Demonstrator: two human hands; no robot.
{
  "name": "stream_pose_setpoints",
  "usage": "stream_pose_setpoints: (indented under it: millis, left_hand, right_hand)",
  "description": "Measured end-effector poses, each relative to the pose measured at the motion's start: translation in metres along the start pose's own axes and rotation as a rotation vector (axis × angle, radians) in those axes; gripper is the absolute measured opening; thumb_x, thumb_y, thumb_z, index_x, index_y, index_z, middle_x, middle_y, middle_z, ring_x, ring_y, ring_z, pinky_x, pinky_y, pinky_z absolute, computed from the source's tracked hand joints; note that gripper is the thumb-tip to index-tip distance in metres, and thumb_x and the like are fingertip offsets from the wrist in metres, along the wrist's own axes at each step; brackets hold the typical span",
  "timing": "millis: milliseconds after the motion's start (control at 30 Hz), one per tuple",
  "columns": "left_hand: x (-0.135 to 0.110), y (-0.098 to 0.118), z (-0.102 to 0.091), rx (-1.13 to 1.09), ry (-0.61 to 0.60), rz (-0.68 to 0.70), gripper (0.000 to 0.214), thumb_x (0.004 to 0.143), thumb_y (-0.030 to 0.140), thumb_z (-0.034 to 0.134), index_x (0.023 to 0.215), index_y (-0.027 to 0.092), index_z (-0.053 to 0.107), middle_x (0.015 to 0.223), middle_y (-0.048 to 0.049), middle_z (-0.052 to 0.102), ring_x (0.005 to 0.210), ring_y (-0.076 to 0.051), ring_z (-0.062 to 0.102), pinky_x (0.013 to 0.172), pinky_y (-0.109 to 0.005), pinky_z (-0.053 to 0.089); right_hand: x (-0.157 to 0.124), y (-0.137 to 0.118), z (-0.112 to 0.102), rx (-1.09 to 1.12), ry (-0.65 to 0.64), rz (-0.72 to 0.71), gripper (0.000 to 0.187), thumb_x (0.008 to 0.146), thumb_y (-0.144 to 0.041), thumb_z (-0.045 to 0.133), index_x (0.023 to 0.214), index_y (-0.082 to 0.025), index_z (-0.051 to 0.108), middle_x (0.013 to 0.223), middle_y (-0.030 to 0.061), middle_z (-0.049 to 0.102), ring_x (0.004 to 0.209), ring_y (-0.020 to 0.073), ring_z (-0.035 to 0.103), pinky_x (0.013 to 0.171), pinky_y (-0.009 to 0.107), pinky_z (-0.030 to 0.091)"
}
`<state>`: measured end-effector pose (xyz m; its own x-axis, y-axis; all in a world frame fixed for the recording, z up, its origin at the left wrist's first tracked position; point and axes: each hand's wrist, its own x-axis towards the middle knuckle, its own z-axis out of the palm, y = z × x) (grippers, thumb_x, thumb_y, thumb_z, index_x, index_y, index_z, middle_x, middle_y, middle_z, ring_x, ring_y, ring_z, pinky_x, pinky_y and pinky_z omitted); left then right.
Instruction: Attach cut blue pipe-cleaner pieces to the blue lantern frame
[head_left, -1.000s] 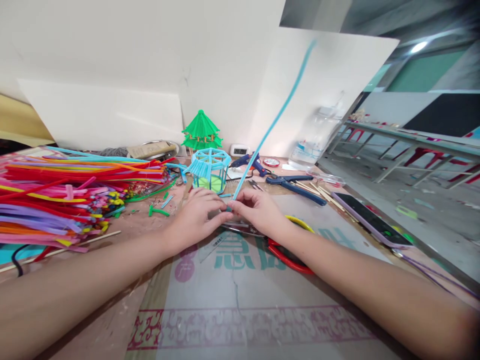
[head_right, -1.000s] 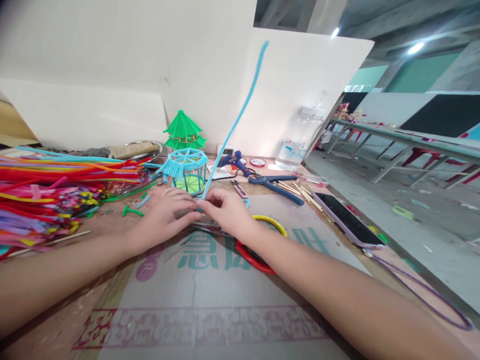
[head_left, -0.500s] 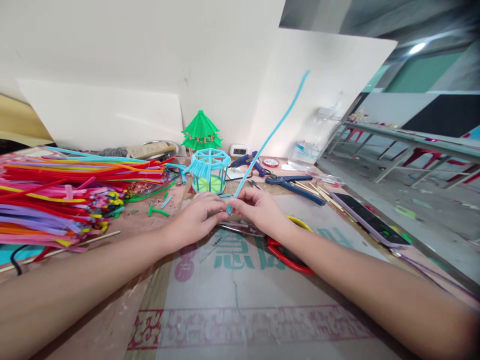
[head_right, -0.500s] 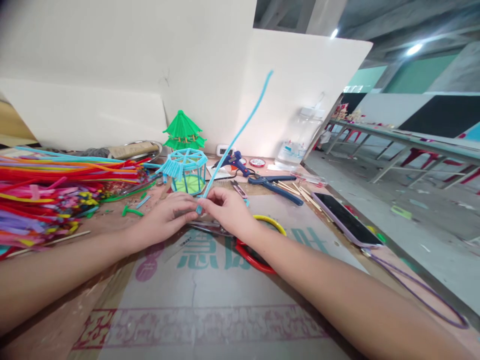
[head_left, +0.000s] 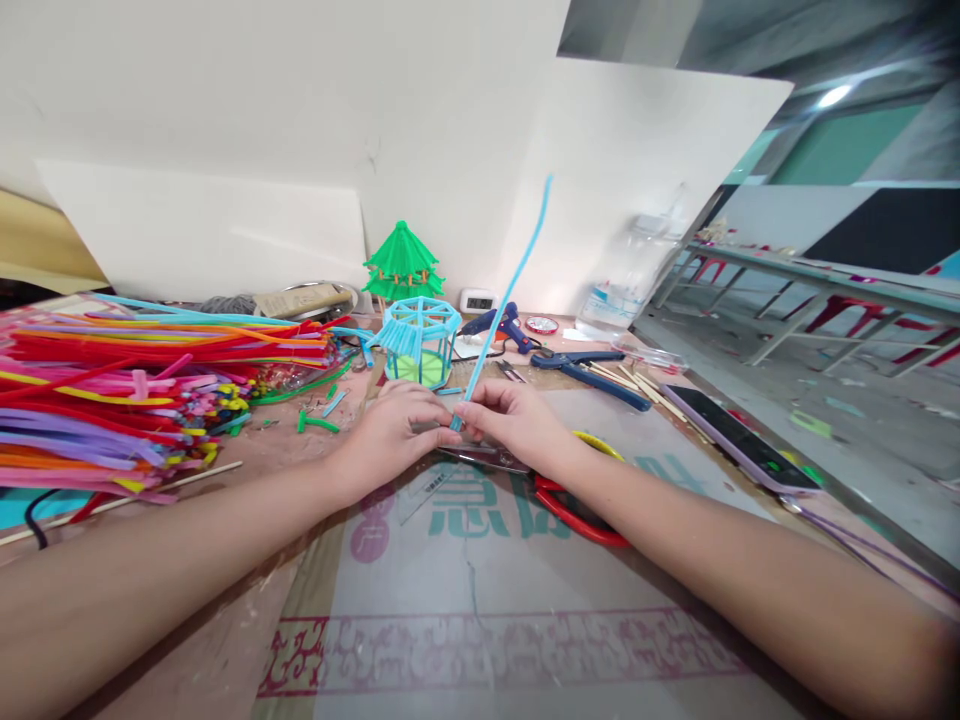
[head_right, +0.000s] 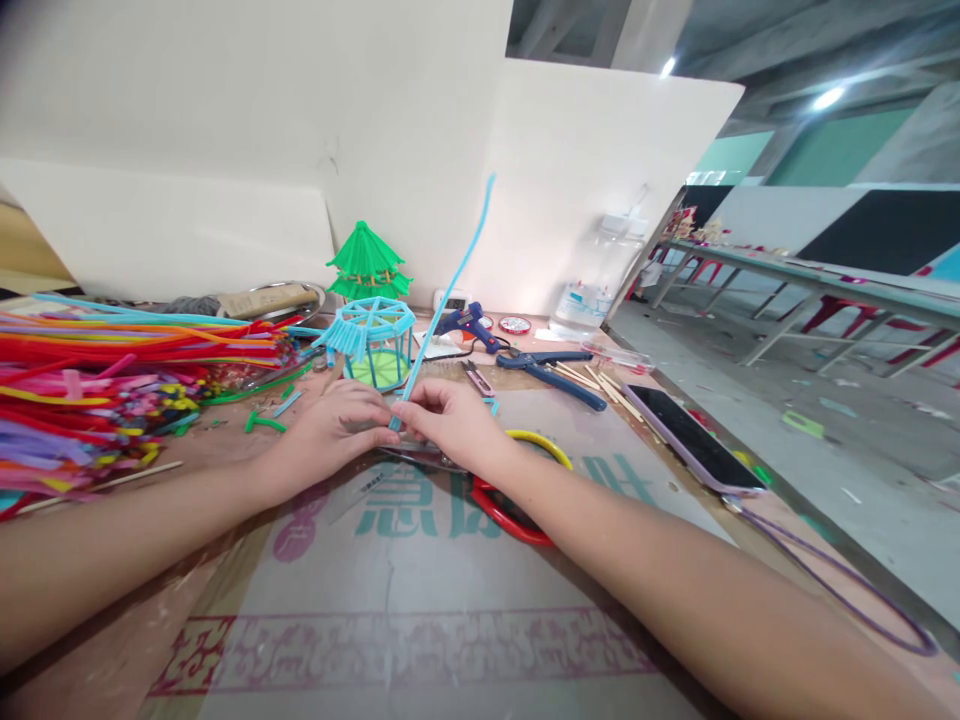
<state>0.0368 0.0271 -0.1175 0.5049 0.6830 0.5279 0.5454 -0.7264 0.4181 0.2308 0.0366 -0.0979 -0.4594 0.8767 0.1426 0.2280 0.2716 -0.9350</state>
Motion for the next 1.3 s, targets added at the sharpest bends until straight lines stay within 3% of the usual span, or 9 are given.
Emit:
stream_pose_setpoints:
  millis: [267,500,800,967,1100,1200,1300]
  left_hand:
    - [-0.001,0.001,-0.001,0.021,0.028,0.009,0.016,0.087,0.035,0.063,0.082,0.024,0.073,0.083,0.0000,0.071,0.087,-0.018,0.059,0.084,-0.034,0.039]
    - [-0.001,0.002,0.001,0.017,0.013,0.000,0.021,0.087,0.040,0.062,0.087,0.022,0.072,0.093,-0.0025,0.070,0.096,-0.020,0.059,0.089,-0.035,0.039]
    - [0.001,0.008,-0.001,-0.040,-0.018,-0.036,0.026,0.094,0.032,0.052,0.082,0.020,0.071,0.083,-0.0012,0.070,0.084,-0.016,0.061,0.081,-0.030,0.040]
    - [0.004,0.015,-0.015,-0.054,-0.035,-0.083,0.031,0.093,0.035,0.050,0.075,0.018,0.068,0.076,-0.0008,0.067,0.078,-0.015,0.060,0.074,-0.027,0.041]
    - [0.009,0.019,-0.031,-0.047,-0.018,-0.135,0.034,0.092,0.039,0.051,0.073,0.017,0.068,0.075,-0.0010,0.066,0.077,-0.016,0.060,0.072,-0.026,0.041]
    - [0.014,0.022,-0.044,-0.081,0.021,-0.157,0.034,0.091,0.042,0.051,0.075,0.017,0.068,0.077,-0.0005,0.067,0.076,-0.015,0.060,0.069,-0.024,0.042]
    - [0.019,0.024,-0.057,-0.097,0.062,-0.146,0.032,0.090,0.042,0.054,0.075,0.017,0.069,0.076,0.0005,0.067,0.075,-0.014,0.060,0.068,-0.023,0.042]
  right_hand:
    - [0.000,0.001,0.000,0.010,-0.014,-0.005,0.031,0.080,-0.045,0.064,0.071,-0.017,0.053,0.059,-0.0036,0.057,0.055,0.0090,0.051,0.056,0.023,0.041]
    - [0.000,-0.001,0.002,-0.168,0.127,-0.083,0.030,0.081,-0.043,0.061,0.068,-0.018,0.051,0.058,-0.0033,0.053,0.054,0.0101,0.046,0.052,0.023,0.036]
    - [0.000,0.003,0.006,-0.267,0.127,-0.110,0.029,0.082,-0.043,0.060,0.071,-0.016,0.056,0.062,-0.0010,0.056,0.059,0.0113,0.048,0.055,0.024,0.038]
    - [-0.001,-0.024,-0.016,-0.307,-0.046,-0.127,0.024,0.087,-0.039,0.052,0.084,-0.017,0.059,0.072,0.0004,0.060,0.065,0.0129,0.055,0.060,0.025,0.043]
    - [-0.018,-0.065,-0.056,-0.777,-0.390,-0.094,0.025,0.082,-0.035,0.062,0.104,-0.023,0.063,0.083,0.0019,0.066,0.071,0.0164,0.060,0.059,0.026,0.040]
    - [-0.033,-0.077,-0.072,-1.157,-0.443,0.055,0.039,0.069,-0.028,0.074,0.106,-0.026,0.064,0.080,0.0039,0.068,0.065,0.0193,0.059,0.052,0.027,0.033]
    - [-0.039,-0.069,-0.072,-1.277,-0.544,0.071,0.048,0.063,-0.026,0.076,0.110,-0.028,0.064,0.076,0.0036,0.067,0.067,0.0226,0.061,0.052,0.028,0.031]
